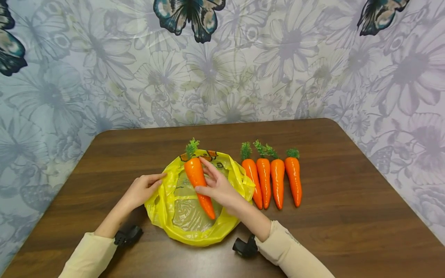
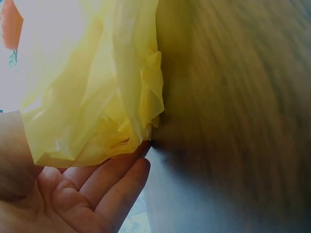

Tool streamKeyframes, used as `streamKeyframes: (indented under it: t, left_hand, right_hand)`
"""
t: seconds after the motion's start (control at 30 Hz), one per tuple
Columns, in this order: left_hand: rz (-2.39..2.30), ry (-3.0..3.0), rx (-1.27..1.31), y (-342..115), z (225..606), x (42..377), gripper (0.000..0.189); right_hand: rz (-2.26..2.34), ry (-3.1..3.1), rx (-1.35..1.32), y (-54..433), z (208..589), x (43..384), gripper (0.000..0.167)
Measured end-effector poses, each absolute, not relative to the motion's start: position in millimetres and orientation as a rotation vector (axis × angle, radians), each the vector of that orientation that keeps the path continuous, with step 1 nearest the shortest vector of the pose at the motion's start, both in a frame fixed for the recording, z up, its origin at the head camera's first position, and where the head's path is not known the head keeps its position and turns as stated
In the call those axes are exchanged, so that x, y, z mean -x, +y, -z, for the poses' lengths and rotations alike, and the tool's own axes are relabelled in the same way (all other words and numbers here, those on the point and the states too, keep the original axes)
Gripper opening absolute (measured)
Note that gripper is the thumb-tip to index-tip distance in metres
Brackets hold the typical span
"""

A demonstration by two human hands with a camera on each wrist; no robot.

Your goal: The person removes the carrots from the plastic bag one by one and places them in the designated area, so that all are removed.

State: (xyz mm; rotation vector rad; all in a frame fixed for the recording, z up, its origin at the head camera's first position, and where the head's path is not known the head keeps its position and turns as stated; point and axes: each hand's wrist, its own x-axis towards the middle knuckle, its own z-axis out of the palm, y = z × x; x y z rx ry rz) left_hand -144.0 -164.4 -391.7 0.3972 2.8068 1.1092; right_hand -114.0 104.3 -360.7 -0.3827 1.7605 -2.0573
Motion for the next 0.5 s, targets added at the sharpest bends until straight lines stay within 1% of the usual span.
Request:
streamKeyframes:
  t: [0.27,0.5]
  left_hand:
    - [-1.11,2.811,-0.403,-164.8,392.8,144.0,0.033]
    - [-1.106,2.805,-0.399,-164.8,392.7,144.0,0.034]
  right_hand:
    - [2.068,1.781,0.352,120.5,360.7,114.6,0.079]
    - [2.106,1.778,0.382,136.0,356.0,109.7,0.079]
